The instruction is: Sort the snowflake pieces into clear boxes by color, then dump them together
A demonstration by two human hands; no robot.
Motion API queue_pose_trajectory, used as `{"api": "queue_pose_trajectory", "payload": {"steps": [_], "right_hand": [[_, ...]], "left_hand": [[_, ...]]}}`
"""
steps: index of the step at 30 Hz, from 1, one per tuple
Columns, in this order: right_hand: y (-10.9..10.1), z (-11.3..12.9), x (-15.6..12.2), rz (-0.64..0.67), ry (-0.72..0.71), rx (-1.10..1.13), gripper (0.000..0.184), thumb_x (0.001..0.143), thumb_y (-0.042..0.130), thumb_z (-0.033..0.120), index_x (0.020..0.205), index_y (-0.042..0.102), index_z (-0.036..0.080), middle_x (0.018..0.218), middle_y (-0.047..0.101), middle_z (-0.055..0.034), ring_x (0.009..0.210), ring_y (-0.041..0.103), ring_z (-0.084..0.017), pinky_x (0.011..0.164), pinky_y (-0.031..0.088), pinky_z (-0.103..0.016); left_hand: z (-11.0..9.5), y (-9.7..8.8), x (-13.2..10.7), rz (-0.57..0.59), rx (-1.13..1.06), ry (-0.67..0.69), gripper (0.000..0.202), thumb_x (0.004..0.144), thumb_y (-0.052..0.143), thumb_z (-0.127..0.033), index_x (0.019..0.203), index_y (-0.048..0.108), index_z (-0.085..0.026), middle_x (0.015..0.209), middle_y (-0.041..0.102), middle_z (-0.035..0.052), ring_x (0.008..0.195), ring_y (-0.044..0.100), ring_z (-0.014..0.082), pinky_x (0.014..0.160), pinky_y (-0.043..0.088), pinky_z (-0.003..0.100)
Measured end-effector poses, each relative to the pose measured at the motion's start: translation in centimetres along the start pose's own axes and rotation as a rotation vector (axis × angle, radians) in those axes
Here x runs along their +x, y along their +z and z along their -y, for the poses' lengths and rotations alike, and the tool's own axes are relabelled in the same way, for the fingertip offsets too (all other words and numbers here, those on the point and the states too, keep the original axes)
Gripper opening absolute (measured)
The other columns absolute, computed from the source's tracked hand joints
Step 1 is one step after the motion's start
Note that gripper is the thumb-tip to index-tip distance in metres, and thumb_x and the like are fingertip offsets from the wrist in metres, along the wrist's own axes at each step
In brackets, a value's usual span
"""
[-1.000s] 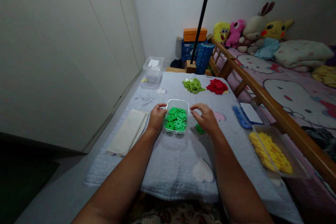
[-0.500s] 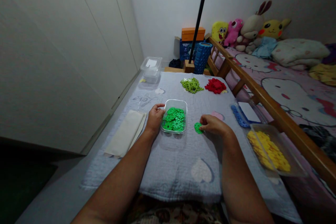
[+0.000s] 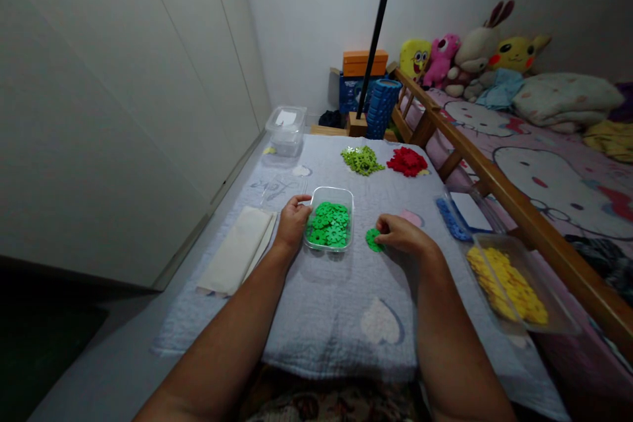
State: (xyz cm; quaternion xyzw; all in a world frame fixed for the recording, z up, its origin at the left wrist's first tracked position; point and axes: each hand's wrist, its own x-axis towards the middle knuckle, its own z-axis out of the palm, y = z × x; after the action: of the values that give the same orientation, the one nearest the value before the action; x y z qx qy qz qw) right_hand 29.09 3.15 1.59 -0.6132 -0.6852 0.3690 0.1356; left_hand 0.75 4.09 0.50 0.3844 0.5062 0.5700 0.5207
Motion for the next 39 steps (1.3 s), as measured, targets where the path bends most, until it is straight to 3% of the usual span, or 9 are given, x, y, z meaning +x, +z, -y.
{"api": "queue_pose_trajectory", "payload": {"steps": [6, 10, 14, 19, 23, 30, 32, 35, 39], "right_hand": [[-0.9, 0.6, -0.5, -0.05, -0.092, 0.35, 0.021, 0.069, 0.071, 0.036, 0.074, 0.057, 0.021, 0.067, 0.056, 0.0036, 0.06, 0.049, -0.013, 0.057, 0.036, -0.026], [-0.2, 2.8, -0.2, -0.331, -0.22, 0.495, 0.029, 0.069, 0.074, 0.045, 0.08, 0.059, 0.022, 0.071, 0.057, 0.0027, 0.065, 0.053, -0.015, 0.062, 0.042, -0.028], [2.0, 5.8, 0.1, -0.526, -0.364, 0.372, 0.018, 0.078, 0.069, 0.039, 0.082, 0.062, 0.023, 0.081, 0.066, -0.0012, 0.081, 0.061, -0.02, 0.084, 0.049, -0.036], [4.5, 8.4, 0.2, -0.474, -0.38, 0.027, 0.005, 0.081, 0.07, 0.023, 0.084, 0.066, 0.025, 0.085, 0.072, -0.0002, 0.095, 0.063, -0.024, 0.118, 0.024, -0.06], [5.7, 9.0, 0.5, -0.406, -0.363, -0.091, 0.009, 0.085, 0.068, 0.016, 0.087, 0.069, 0.026, 0.09, 0.074, -0.0001, 0.103, 0.064, -0.024, 0.122, 0.011, -0.065], [6.0, 8.6, 0.8, -0.375, -0.375, -0.105, 0.015, 0.089, 0.063, 0.016, 0.094, 0.073, 0.026, 0.104, 0.077, -0.0042, 0.116, 0.063, -0.026, 0.122, 0.008, -0.067], [5.6, 8.3, 0.8, -0.391, -0.377, -0.079, 0.017, 0.088, 0.063, 0.017, 0.097, 0.074, 0.026, 0.109, 0.077, -0.006, 0.122, 0.06, -0.028, 0.122, 0.011, -0.067], [4.2, 7.4, 0.7, -0.455, -0.396, -0.021, 0.017, 0.087, 0.063, 0.019, 0.099, 0.074, 0.025, 0.114, 0.076, -0.0091, 0.122, 0.059, -0.029, 0.117, 0.028, -0.058], [1.7, 5.2, 0.4, -0.487, -0.345, 0.051, 0.011, 0.087, 0.059, 0.024, 0.091, 0.07, 0.022, 0.099, 0.074, -0.008, 0.097, 0.065, -0.024, 0.092, 0.048, -0.039]], "left_hand": [[-0.1, 0.1, -0.1, 0.005, 0.019, 0.005, 0.041, 0.062, 0.067, -0.032, 0.1, 0.064, -0.016, 0.052, 0.039, -0.0119, 0.048, 0.032, 0.0086, 0.049, 0.024, 0.022], [0.4, 0.1, 0.1, -0.004, 0.018, 0.013, 0.041, 0.062, 0.067, -0.033, 0.099, 0.063, -0.017, 0.053, 0.04, -0.0114, 0.048, 0.033, 0.0089, 0.049, 0.026, 0.022], [0.6, 0.2, 0.1, -0.005, 0.015, 0.008, 0.042, 0.062, 0.067, -0.035, 0.1, 0.063, -0.017, 0.054, 0.041, -0.011, 0.049, 0.035, 0.0094, 0.049, 0.027, 0.022], [0.7, 0.2, 0.1, -0.002, 0.014, 0.019, 0.04, 0.063, 0.067, -0.035, 0.099, 0.063, -0.018, 0.053, 0.04, -0.0111, 0.049, 0.034, 0.0093, 0.051, 0.027, 0.022], [1.0, 0.0, 0.3, 0.01, 0.013, 0.025, 0.041, 0.064, 0.068, -0.035, 0.101, 0.063, -0.017, 0.053, 0.041, -0.0108, 0.05, 0.035, 0.0094, 0.052, 0.028, 0.021], [1.1, 0.0, 0.3, 0.011, 0.008, 0.019, 0.041, 0.064, 0.068, -0.033, 0.101, 0.064, -0.018, 0.054, 0.043, -0.0105, 0.049, 0.036, 0.0093, 0.051, 0.029, 0.021], [1.0, 0.0, 0.2, 0.011, 0.003, 0.013, 0.041, 0.064, 0.068, -0.033, 0.102, 0.063, -0.018, 0.054, 0.042, -0.0107, 0.049, 0.036, 0.0092, 0.05, 0.029, 0.021], [0.9, 0.1, 0.1, 0.007, -0.002, 0.01, 0.04, 0.064, 0.068, -0.033, 0.101, 0.063, -0.018, 0.054, 0.042, -0.011, 0.048, 0.035, 0.009, 0.049, 0.028, 0.021], [0.8, 0.1, 0.1, -0.003, -0.002, 0.003, 0.04, 0.063, 0.068, -0.033, 0.1, 0.063, -0.018, 0.054, 0.042, -0.0108, 0.048, 0.036, 0.0091, 0.049, 0.028, 0.021]]}}
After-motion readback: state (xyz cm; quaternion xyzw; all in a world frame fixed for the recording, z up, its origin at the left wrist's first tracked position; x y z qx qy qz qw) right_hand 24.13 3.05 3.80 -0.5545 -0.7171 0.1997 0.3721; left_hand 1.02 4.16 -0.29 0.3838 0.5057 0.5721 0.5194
